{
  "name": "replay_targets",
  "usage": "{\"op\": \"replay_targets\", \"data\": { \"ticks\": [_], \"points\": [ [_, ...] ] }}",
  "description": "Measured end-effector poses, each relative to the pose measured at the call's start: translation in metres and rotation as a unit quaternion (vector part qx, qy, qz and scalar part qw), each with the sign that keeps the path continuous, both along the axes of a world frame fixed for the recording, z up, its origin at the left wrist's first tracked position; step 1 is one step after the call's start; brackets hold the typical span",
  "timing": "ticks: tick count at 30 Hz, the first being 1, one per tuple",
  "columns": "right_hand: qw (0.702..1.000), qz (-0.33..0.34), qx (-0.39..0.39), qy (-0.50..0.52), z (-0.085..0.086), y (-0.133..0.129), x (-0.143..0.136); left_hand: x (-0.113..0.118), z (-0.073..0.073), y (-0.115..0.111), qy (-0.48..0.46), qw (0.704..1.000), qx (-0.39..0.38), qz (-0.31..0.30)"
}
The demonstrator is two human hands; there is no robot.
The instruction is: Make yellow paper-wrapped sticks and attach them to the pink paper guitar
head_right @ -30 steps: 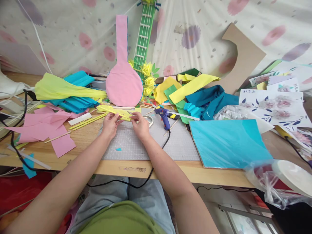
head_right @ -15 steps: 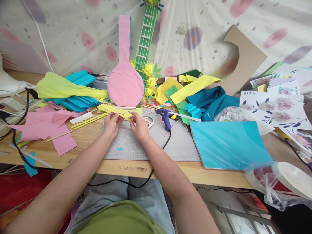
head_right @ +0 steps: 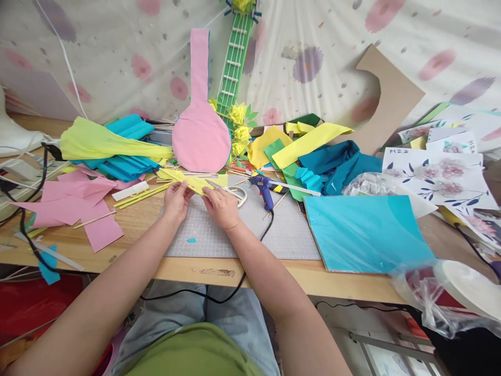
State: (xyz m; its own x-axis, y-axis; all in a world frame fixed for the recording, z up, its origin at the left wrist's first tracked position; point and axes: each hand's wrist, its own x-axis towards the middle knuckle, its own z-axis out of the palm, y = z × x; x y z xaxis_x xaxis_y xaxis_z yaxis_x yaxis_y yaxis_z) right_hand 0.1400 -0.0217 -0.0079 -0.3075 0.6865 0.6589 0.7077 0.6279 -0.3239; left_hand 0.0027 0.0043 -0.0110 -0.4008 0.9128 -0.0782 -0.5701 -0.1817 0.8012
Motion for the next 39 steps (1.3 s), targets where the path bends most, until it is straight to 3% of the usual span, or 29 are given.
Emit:
{"op": "replay_targets", "data": {
  "ticks": [5,14,20,26,35,39],
  "points": [
    [0.998,-0.056,0.012,0.004,0.004,-0.003,0.001,0.000,-0.002,0.001,0.009,1.000,0.014,0.022],
    [0.990,-0.065,-0.087,-0.085,-0.005,0.003,-0.010,0.003,-0.001,0.000,0.071,0.997,0.015,-0.003],
    [0.986,-0.069,-0.147,-0.038,-0.003,0.000,-0.008,0.005,0.003,-0.004,0.133,0.989,-0.007,-0.064],
    [0.983,-0.060,-0.173,-0.008,-0.002,-0.001,-0.007,0.008,0.004,-0.011,0.256,0.959,-0.009,-0.124],
    [0.972,-0.045,-0.227,-0.037,0.001,0.001,-0.002,0.004,-0.003,-0.010,0.355,0.930,0.001,-0.096],
    [0.970,-0.051,-0.231,-0.057,0.002,0.001,-0.001,0.001,-0.004,-0.007,0.364,0.930,-0.008,-0.038]
  ]
}}
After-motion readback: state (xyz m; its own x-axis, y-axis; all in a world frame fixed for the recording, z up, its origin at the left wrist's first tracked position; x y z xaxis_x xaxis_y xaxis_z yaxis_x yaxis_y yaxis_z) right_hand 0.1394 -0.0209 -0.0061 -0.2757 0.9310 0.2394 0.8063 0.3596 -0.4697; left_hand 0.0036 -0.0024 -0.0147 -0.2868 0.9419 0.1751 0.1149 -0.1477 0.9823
